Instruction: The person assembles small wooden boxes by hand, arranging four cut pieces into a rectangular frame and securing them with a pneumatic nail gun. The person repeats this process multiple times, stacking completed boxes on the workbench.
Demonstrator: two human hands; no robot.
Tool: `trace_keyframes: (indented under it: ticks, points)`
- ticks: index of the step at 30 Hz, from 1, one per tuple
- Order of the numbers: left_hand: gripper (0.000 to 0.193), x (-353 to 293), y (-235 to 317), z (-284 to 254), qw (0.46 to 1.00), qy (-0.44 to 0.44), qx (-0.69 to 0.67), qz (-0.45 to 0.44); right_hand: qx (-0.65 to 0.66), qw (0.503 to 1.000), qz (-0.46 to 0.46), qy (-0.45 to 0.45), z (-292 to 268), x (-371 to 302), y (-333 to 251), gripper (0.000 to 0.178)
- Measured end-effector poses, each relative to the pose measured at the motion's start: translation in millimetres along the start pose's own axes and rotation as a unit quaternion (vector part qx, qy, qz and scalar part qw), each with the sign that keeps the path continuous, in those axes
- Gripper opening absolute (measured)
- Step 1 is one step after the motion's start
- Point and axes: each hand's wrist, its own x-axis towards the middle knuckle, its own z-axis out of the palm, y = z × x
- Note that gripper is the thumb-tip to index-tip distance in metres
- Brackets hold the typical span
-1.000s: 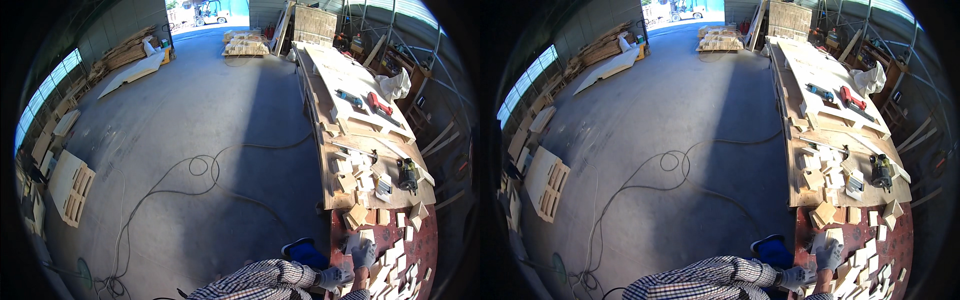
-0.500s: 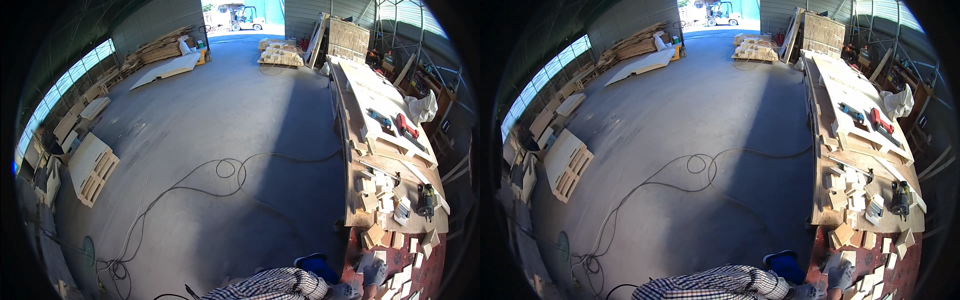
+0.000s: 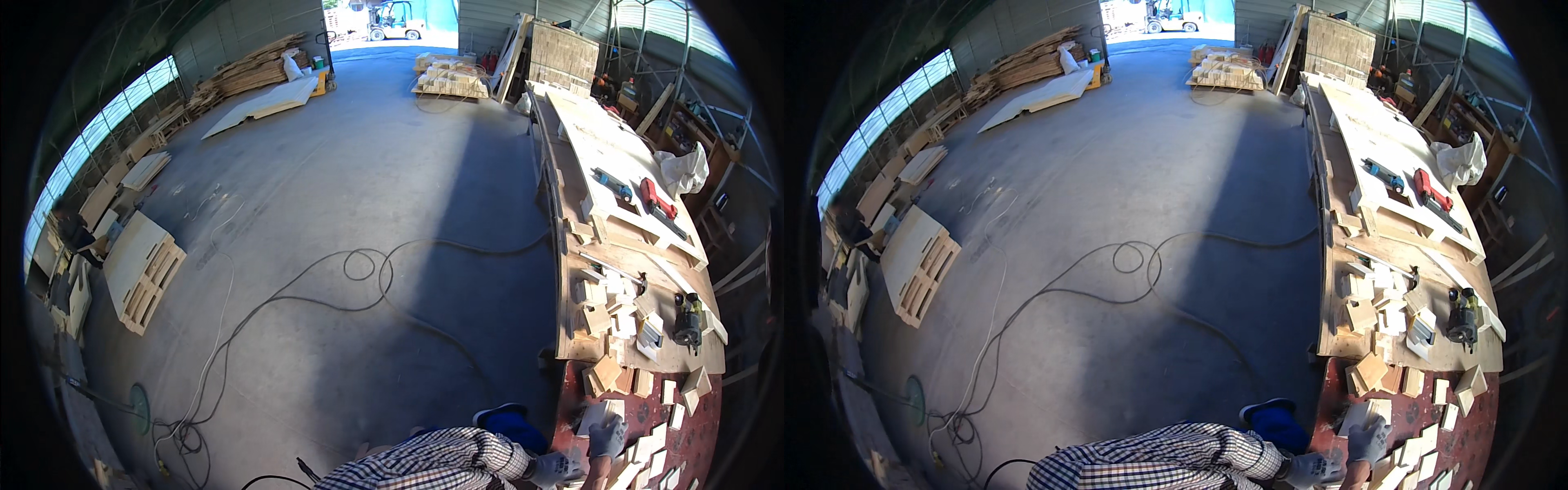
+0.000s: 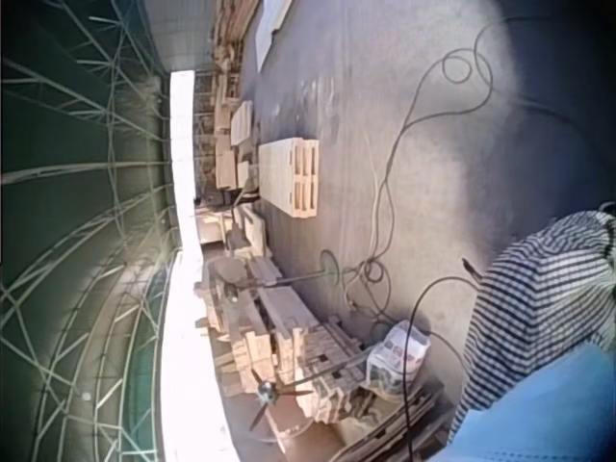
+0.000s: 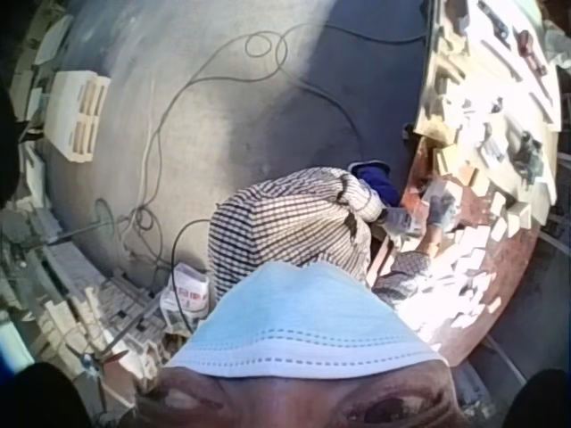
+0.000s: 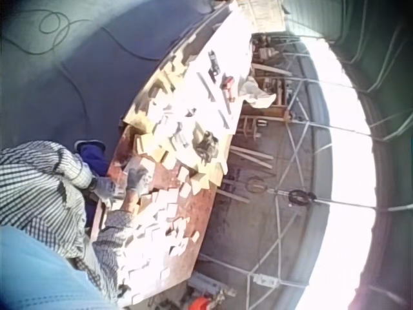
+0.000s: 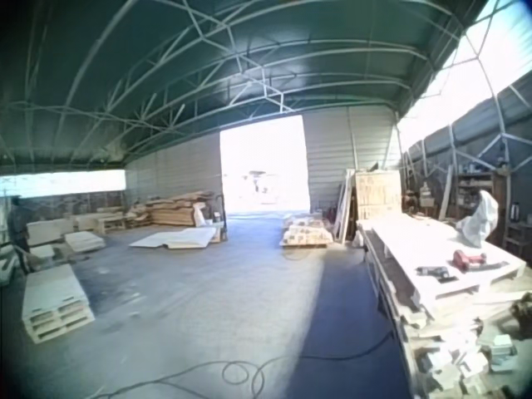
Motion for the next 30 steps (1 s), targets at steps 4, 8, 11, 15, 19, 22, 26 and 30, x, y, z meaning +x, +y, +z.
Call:
trace_keyframes:
  ticks: [4,8,11,15,19,22,26,30]
  points:
    - [0.054,-1.6,-12.8,19.4,0.998,0.0,0.07,0.006,-0.008,1.0,0.012,-0.01,-2.3,2.4,1.5,0.052]
    - [0.056,-3.1,-5.4,11.9,0.996,0.008,0.084,0.002,-0.013,1.0,0.022,-0.019,-2.9,2.2,-0.9,0.054]
    - [0.066,-1.2,-7.6,13.1,0.997,0.006,0.082,0.007,-0.012,0.999,0.026,-0.02,-4.9,0.6,-3.9,0.054]
    - [0.073,-4.4,2.0,5.9,0.997,0.008,0.075,0.014,0.0,1.0,0.018,-0.022,-2.7,-0.9,-0.6,0.056]
    - [0.078,-17.7,36.0,-28.2,0.996,0.008,0.066,0.056,0.002,0.999,0.039,-0.029,-12.7,-9.9,-1.3,0.061]
    - [0.089,-16.4,51.5,-50.6,0.996,-0.041,0.072,0.013,0.027,0.998,0.044,-0.036,-15.8,-9.6,-5.8,0.063]
    - [0.089,-21.6,55.0,-63.2,0.988,0.001,0.153,0.027,0.041,0.994,0.081,-0.064,-25.1,-7.2,-19.4,0.064]
    - [0.076,-18.2,68.2,-79.7,0.992,-0.03,0.124,-0.008,0.035,0.989,0.102,-0.101,-53.6,-8.9,-36.9,0.058]
